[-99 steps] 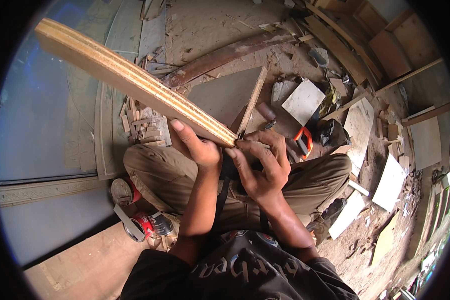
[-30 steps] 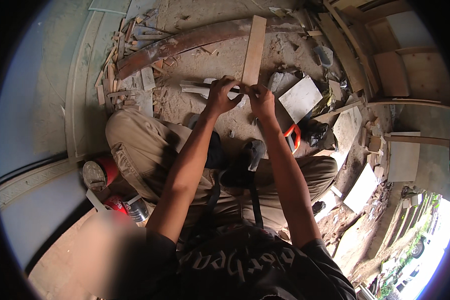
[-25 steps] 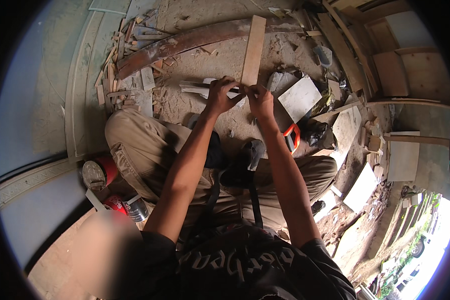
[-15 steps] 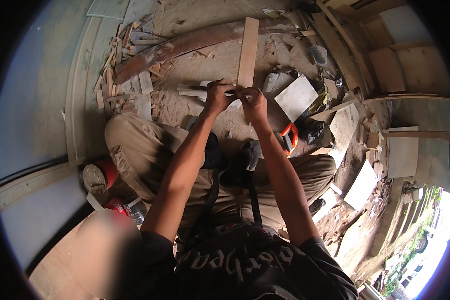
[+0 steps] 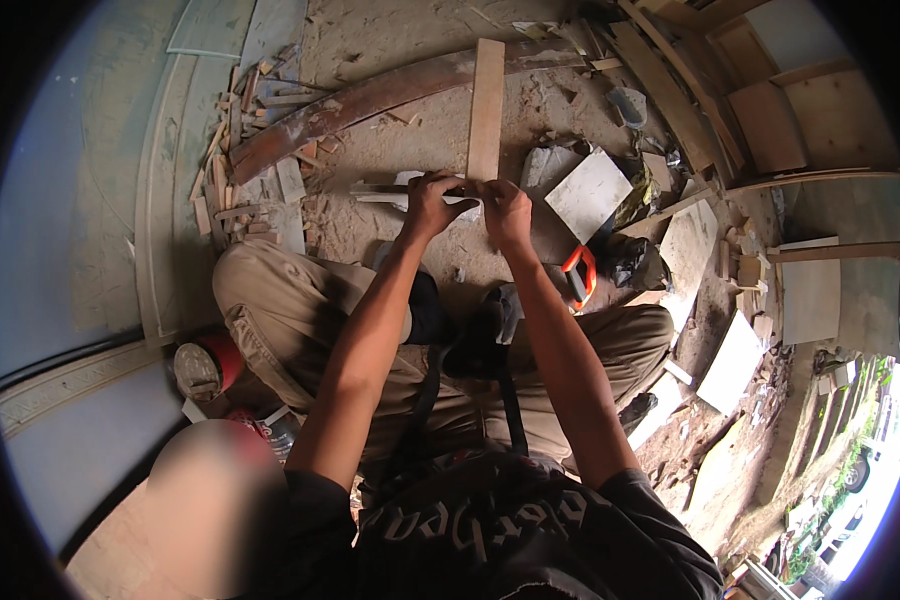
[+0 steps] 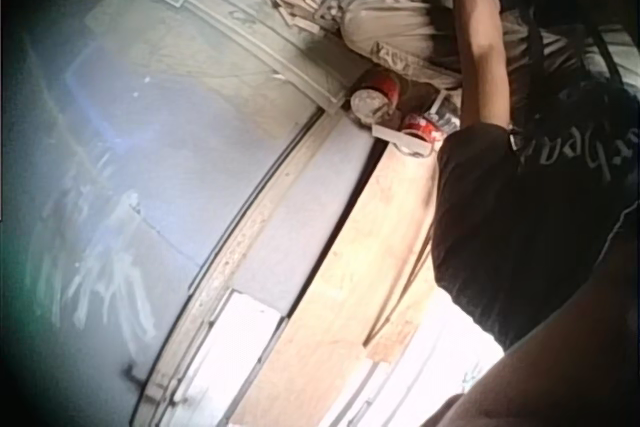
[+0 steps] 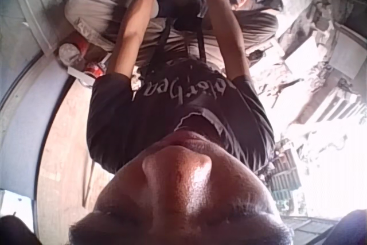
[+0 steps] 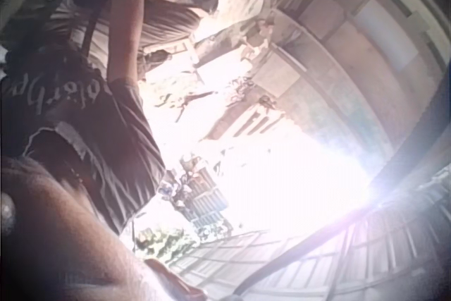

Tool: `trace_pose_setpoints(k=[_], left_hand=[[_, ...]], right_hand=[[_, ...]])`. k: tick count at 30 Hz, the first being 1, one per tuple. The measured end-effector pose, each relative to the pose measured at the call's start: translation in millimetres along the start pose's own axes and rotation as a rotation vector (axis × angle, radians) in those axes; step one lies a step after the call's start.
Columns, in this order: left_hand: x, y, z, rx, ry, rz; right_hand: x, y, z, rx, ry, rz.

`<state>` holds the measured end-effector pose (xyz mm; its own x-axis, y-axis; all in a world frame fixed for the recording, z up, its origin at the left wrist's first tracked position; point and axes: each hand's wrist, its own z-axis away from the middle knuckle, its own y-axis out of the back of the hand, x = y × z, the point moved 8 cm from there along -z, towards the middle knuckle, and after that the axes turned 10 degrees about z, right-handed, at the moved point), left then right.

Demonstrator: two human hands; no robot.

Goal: The person sits on the floor and uses a hammer to drive nails into a wooden plank resting on a concrete block. They repeatedly position the nail, strike it, and adjust the wood throughout the clip.

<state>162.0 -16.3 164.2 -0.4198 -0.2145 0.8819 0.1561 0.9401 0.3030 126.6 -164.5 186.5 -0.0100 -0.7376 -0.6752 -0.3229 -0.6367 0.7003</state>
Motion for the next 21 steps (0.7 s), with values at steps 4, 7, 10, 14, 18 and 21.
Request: trace_pose_setpoints(k=[4, 7, 10, 14, 18, 21], left_hand=[[-3.0, 3.2, 3.2, 0.005, -0.023, -0.036], [18.2, 4.1, 1.1, 0.041, -0.147, -0.067], [15.7, 5.8, 0.3, 0.045, -0.095, -0.073], [14.0, 4.9, 0.9, 0.035, -0.107, -0.086], [2.4, 3.9, 2.1, 0.054, -0.059, -0.016], [-2.5, 1.9, 2.8, 0.047, -0.032, -0.007]], right_hand=[[-6.0, 0.0, -0.3, -0.06, -0.055, -0.022], [-1.9, 2.1, 1.5, -0.064, -0.042, -0.028], [-3.6, 0.1, 2.2, -0.072, -0.016, -0.029], [-5.2, 0.6, 2.2, -0.061, 0.014, 0.011], [-6.0, 0.1, 2.7, -0.044, 0.023, -0.002], [-4.6, -0.9, 2.9, -0.033, 0.028, -0.001]])
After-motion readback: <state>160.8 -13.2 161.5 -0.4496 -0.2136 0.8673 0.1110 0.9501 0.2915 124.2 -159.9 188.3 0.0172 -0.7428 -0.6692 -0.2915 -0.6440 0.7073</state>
